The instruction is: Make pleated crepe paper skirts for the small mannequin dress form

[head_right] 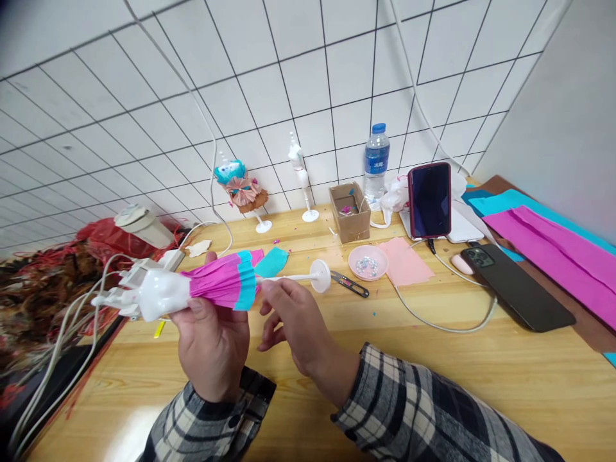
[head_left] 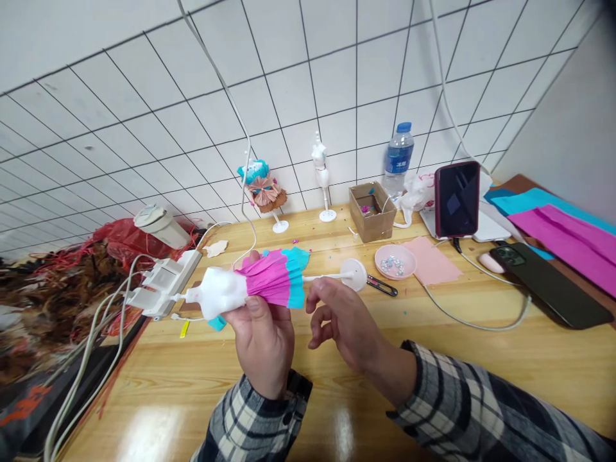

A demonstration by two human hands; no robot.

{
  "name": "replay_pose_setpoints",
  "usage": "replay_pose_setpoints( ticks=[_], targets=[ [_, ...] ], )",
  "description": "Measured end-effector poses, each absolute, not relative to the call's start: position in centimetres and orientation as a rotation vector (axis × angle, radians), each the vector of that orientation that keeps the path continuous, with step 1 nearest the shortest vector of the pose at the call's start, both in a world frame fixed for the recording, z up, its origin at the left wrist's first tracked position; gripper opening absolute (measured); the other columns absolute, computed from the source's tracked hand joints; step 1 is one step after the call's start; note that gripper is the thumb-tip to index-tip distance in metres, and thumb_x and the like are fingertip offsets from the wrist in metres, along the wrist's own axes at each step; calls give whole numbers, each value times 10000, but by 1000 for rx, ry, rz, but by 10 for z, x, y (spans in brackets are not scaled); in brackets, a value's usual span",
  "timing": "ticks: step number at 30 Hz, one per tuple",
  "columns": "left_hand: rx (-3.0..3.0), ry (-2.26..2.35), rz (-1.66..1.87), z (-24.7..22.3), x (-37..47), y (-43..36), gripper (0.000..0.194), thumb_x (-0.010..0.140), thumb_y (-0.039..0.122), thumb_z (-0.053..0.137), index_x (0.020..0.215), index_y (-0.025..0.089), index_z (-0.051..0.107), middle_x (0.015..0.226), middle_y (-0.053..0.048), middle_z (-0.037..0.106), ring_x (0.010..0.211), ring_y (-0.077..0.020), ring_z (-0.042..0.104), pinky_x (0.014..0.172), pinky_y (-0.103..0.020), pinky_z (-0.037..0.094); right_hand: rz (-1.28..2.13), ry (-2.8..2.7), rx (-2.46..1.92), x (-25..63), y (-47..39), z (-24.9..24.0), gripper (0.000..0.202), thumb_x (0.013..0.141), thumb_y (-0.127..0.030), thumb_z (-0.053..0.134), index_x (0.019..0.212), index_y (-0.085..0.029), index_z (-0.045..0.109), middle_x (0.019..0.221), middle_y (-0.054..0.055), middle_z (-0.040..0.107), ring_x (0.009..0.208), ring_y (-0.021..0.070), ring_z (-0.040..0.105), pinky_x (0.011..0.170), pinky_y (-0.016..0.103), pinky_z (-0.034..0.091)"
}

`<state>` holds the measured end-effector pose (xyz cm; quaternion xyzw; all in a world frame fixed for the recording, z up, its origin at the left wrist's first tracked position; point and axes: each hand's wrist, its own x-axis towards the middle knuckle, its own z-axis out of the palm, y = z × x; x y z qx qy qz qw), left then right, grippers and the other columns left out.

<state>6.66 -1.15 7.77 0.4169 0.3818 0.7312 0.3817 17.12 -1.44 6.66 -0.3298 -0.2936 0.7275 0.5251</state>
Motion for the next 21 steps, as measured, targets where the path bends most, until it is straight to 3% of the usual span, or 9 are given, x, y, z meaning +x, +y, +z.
replay_pose_setpoints(
  ticks=[6,12,16,21],
  targets=[
    [1173,905,1896,75,66,-11,554,944,314,530,1426,395,268,1538,-49,361,1422,-189,325,1138,-423,344,1873,-597,-736,172,-11,67,396,727,-458,753,1002,-211,610,876,-19,614,526,73,591,420,205,527],
    [1297,1079,1863,65,62,-10,600,900,359,602,1422,309,311,1510,-82,413,1433,-197,300,1199,-405,189,1945,-453,-708,174,-9,63,344,631,-348,843,836,-191,617,717,-57,596,590,64,553,506,174,478],
    [1274,1000,1855,64,61,-7,624,907,356,592,1440,340,267,1529,-90,380,1424,-200,322,1186,-417,232,1911,-416,-670,174,-9,63,348,598,-322,854,808,-195,607,707,-64,598,620,64,535,519,166,420],
    [1213,912,1812,68,55,-3,572,936,355,535,1447,368,276,1491,-85,440,1356,-207,437,1117,-420,378,1864,-577,-700,173,-10,65,413,625,-284,817,968,-231,593,788,-46,622,659,85,541,505,171,402]
  ],
)
